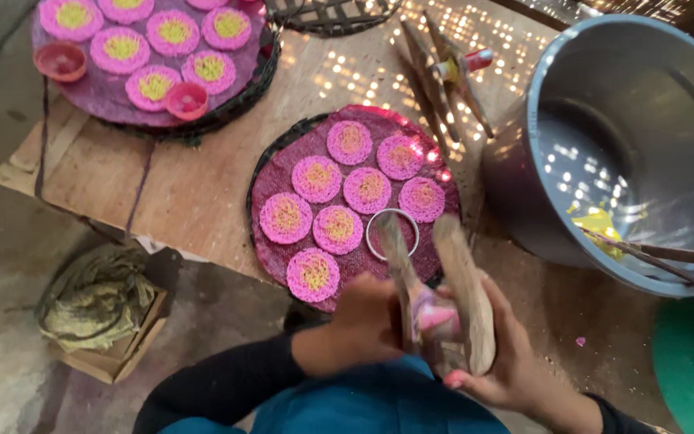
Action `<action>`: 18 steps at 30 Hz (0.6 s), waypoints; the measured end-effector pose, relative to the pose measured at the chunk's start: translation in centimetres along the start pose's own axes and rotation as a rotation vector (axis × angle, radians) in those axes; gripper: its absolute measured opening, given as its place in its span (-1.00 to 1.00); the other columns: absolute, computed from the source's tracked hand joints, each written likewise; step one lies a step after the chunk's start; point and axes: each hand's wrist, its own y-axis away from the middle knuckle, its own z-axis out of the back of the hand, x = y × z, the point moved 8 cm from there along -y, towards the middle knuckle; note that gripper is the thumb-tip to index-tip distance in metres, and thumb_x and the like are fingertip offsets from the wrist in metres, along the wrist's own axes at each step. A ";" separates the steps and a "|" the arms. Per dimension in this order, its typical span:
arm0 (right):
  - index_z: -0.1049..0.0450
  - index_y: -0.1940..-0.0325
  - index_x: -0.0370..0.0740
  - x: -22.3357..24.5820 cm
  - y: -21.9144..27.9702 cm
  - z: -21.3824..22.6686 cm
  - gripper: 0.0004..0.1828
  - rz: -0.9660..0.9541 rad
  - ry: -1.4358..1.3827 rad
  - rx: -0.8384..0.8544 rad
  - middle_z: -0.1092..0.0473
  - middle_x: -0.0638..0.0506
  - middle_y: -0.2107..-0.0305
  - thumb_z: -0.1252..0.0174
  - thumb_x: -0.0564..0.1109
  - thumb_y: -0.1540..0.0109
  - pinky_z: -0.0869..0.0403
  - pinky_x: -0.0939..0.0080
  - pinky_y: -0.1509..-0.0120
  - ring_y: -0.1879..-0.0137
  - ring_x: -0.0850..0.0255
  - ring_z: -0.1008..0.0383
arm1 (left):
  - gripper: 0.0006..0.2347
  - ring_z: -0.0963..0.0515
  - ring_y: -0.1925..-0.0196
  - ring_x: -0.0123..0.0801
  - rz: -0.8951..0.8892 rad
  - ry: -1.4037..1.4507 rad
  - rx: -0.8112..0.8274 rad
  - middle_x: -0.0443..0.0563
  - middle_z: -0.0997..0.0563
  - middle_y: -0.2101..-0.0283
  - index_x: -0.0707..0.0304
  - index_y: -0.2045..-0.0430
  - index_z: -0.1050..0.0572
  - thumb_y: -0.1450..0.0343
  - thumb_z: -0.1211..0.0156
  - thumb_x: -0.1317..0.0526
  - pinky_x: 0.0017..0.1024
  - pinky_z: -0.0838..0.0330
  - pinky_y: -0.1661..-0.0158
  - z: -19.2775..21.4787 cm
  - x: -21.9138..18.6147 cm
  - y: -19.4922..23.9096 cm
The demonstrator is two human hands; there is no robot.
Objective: The person uses a wooden tool to extrude pink and yellow paste into circular shapes on a tray. They repeatedly refill the tool with paste from a metal bowl and press the paste through the tool to form decorative rings.
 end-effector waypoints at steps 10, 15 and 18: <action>-0.29 -0.36 -0.41 -5.7 0.4 9.2 0.02 -0.276 -0.324 0.428 -0.36 -0.23 -0.12 -0.16 0.53 -0.21 -0.38 0.05 -0.26 -0.21 0.01 -0.39 | -0.41 -0.46 -0.26 0.15 -0.443 0.409 0.127 0.17 -0.44 -0.23 0.22 -0.19 -0.40 -0.33 -0.42 -0.06 -0.09 -0.36 -0.23 8.9 1.8 -8.4; -0.31 -0.32 -0.45 -9.7 1.2 13.2 -0.01 -0.494 -0.313 0.456 -0.40 -0.19 -0.08 -0.12 0.48 -0.21 -0.37 0.10 -0.20 -0.18 0.06 -0.39 | -0.61 -0.35 -0.43 -0.42 -0.460 1.591 0.073 -0.24 -0.35 -0.31 -0.10 -0.31 -0.37 -0.60 -0.15 -0.08 -0.40 -0.21 -0.45 11.9 5.4 -11.9; -0.28 -0.33 -0.45 -11.5 0.7 14.0 -0.02 -0.670 -0.376 0.472 -0.40 -0.18 -0.09 -0.10 0.46 -0.20 -0.36 0.09 -0.19 -0.17 0.07 -0.39 | -0.48 -0.47 -0.33 -0.40 -0.518 1.603 0.070 -0.11 -0.46 -0.15 -0.03 -0.32 -0.41 -0.54 0.06 -0.23 -0.38 -0.31 -0.40 11.6 6.3 -12.9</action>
